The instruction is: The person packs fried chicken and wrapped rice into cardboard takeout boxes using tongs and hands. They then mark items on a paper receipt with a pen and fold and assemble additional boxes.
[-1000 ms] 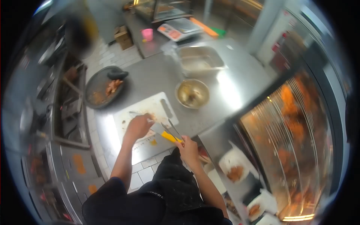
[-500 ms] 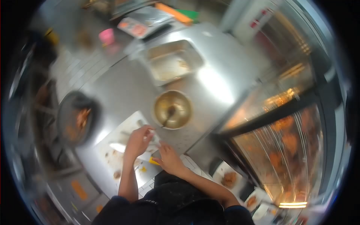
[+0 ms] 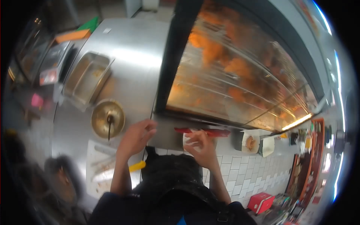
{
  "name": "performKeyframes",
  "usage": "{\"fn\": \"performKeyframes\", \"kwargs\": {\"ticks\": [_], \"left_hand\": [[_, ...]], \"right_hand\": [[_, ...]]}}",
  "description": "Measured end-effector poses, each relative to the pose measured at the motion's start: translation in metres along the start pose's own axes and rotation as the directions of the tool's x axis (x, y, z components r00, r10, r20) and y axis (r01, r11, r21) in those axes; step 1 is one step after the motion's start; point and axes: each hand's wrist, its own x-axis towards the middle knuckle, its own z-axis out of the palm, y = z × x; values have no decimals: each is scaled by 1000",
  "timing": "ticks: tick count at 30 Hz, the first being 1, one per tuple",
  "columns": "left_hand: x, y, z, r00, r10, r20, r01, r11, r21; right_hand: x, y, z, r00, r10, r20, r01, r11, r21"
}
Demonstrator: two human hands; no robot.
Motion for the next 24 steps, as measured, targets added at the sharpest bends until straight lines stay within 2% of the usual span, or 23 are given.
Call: {"fn": "performKeyframes", "kwargs": {"ticks": [1,2,4,6,8,9,10,13,14,15,17,18,20,21,22,24], "left_hand": [[-1,6,5,999,-49,-22,49,999,1],[-5,13,11,998,-61,24,62,997,-42],[-23,17,18,991,-101,83,108,991,-81],[-53,20,34,964,-210,164,221,974,-51],[-93,22,63,943,-292,161,310,945,-100],[-114,25,81,903,-405,142,421,900,-111],[-135,28,100,851,-512,119,524,843,-124],[-202,33,167,770,-638,4,635,766,-99],[-227,34,189,744,-667,-43,662,744,-89],[-256,36,210,727,-685,-47,679,728,-96],[-304,37,239,633,-749,-196,740,660,-128],[-325,42,247,615,-761,-207,752,645,-135],[-359,46,253,487,-777,-399,772,596,-219],[-374,42,254,443,-758,-479,782,588,-207],[-383,37,249,415,-733,-540,782,590,-201],[-393,8,245,285,-708,-647,815,534,-226]], "right_hand": [[-10,2,-6,999,-5,46,3,999,46],[-18,3,-13,996,11,92,-16,998,56],[-36,9,-22,967,25,254,-89,966,242],[-47,14,-29,943,20,332,-102,968,231],[-53,21,-34,870,18,493,-66,995,81],[-57,26,-38,851,-8,525,12,1000,-4],[-62,35,-41,833,-10,553,9,1000,4],[-76,68,-45,708,-34,706,20,999,27],[-83,80,-44,697,-21,717,-3,999,32],[-88,92,-40,631,-26,775,10,1000,25],[-93,107,-27,510,-18,860,75,997,-24],[-99,116,-19,490,-21,872,74,997,-17],[-105,136,1,432,77,898,79,989,-123],[-110,147,10,431,73,899,84,989,-120],[-112,160,21,409,101,907,122,979,-164],[-110,190,42,396,125,910,171,963,-207]]}}
